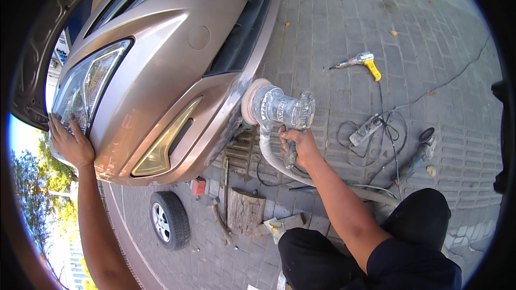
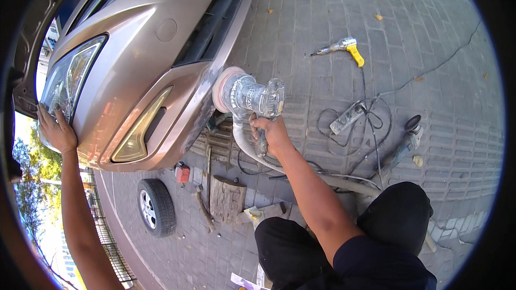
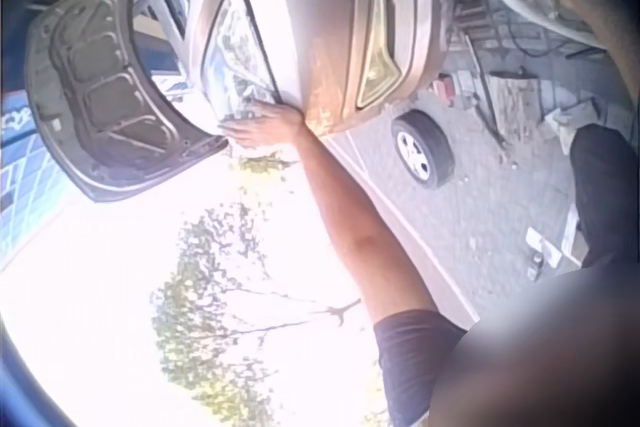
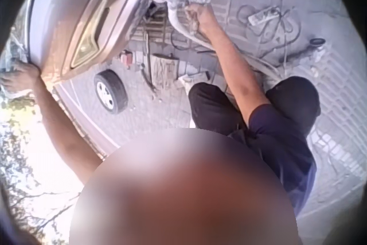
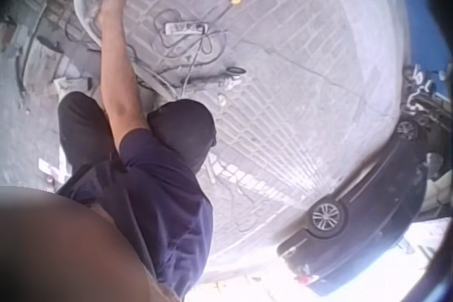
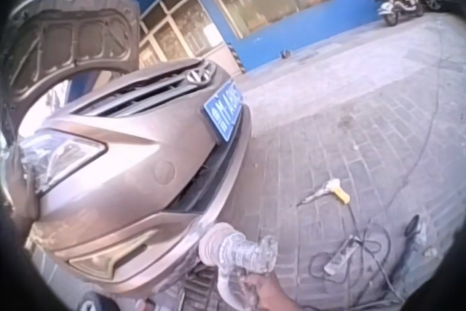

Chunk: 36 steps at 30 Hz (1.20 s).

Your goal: The person mixes a yellow paste on a card, applies it to a car bumper, and uses a power sander to smooth the surface. The person then applies more paste and continues sanding the bumper area.

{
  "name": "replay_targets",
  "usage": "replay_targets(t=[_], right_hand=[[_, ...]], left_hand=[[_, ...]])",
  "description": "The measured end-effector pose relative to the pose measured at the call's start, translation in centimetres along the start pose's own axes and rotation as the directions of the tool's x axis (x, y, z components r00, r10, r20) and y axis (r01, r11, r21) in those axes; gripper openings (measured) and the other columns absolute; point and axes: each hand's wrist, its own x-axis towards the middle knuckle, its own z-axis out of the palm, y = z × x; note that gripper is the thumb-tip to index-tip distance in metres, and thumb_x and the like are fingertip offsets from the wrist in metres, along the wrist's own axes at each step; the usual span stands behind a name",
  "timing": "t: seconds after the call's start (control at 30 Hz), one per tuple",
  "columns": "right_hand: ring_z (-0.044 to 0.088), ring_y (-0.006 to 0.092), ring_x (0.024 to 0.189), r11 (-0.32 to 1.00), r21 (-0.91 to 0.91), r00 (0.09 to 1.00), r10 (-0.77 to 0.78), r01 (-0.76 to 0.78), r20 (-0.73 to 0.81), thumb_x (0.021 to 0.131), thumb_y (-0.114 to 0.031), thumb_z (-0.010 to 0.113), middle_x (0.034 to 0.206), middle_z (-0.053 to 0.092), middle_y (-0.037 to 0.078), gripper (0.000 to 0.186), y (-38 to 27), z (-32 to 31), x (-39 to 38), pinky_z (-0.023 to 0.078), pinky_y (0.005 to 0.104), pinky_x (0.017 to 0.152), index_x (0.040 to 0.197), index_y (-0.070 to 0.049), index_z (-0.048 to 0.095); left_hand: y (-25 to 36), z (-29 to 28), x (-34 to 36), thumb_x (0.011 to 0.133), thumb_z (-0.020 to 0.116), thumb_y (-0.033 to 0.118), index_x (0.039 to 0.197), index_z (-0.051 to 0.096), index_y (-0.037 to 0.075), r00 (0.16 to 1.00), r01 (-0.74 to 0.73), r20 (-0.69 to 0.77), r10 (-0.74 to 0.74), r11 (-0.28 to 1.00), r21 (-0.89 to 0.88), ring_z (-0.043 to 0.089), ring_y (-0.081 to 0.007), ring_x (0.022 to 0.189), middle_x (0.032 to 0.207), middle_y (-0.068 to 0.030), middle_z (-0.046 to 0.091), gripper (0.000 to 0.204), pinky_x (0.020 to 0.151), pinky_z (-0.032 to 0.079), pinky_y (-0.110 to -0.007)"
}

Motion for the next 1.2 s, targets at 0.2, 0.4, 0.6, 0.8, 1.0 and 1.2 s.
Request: replay_targets(t=[0.2,0.4,0.6,0.8,1.0,1.2], right_hand=[[0.060,0.0199,0.058,1.000,0.011,1.000,0.007,-0.007,-0.005,0.085,-0.004,0.072,0.079,0.065,0.009,0.015,0.3,0.4,-0.4,0.047,0.0393,0.053,0.099,-0.001,0.068],[0.059,0.0190,0.059,1.000,-0.018,1.000,-0.017,0.017,0.005,0.085,-0.003,0.071,0.079,0.064,0.008,0.018,1.1,0.0,-0.5,0.048,0.0387,0.055,0.102,-0.002,0.067],[0.061,0.0196,0.059,1.000,0.002,1.000,-0.018,0.018,0.011,0.084,-0.003,0.072,0.079,0.064,0.008,0.018,0.9,1.0,-1.2,0.048,0.0387,0.055,0.101,-0.002,0.067],[0.062,0.0197,0.060,0.996,-0.078,0.999,-0.050,0.050,0.005,0.082,0.000,0.073,0.080,0.067,0.009,0.018,3.4,0.4,-2.1,0.048,0.0379,0.053,0.100,-0.001,0.069],[0.062,0.0180,0.059,0.983,-0.064,0.984,-0.175,0.173,-0.022,0.084,0.007,0.072,0.079,0.069,0.009,0.012,3.6,1.8,-2.8,0.049,0.0345,0.051,0.095,0.002,0.069],[0.063,0.0175,0.060,0.989,-0.095,0.991,-0.117,0.111,-0.058,0.085,0.007,0.071,0.086,0.070,0.009,0.014,3.9,0.4,-2.1,0.049,0.0347,0.051,0.098,0.002,0.069]], left_hand=[[0.0,-0.1,-0.4,0.115,0.044,0.055,0.166,0.044,-0.002,1.000,0.002,0.010,-0.002,1.000,-0.004,0.043,-0.0428,0.157,0.169,-0.0265,0.047,0.077,0.130,0.029,-0.053],[0.1,-0.1,0.2,0.116,0.044,0.055,0.166,0.045,-0.003,1.000,-0.003,0.000,0.003,1.000,0.011,0.044,-0.0436,0.156,0.168,-0.0273,0.048,0.077,0.129,0.030,-0.053],[0.1,-0.3,-0.2,0.116,0.044,0.054,0.166,0.045,-0.003,1.000,-0.012,0.001,0.012,1.000,0.002,0.045,-0.0440,0.155,0.168,-0.0271,0.049,0.076,0.129,0.031,-0.054],[0.2,-0.2,0.2,0.116,0.043,0.054,0.167,0.044,-0.001,1.000,-0.012,-0.008,0.012,1.000,0.001,0.044,-0.0438,0.156,0.168,-0.0267,0.048,0.075,0.129,0.031,-0.054],[-0.1,-0.2,-0.5,0.116,0.043,0.055,0.167,0.044,-0.001,1.000,-0.011,0.001,0.011,1.000,0.009,0.043,-0.0431,0.157,0.169,-0.0263,0.048,0.076,0.130,0.030,-0.053],[-0.3,0.0,0.1,0.115,0.044,0.055,0.167,0.044,0.000,0.999,-0.027,-0.020,0.027,1.000,0.002,0.043,-0.0429,0.157,0.169,-0.0264,0.048,0.076,0.130,0.029,-0.054]])
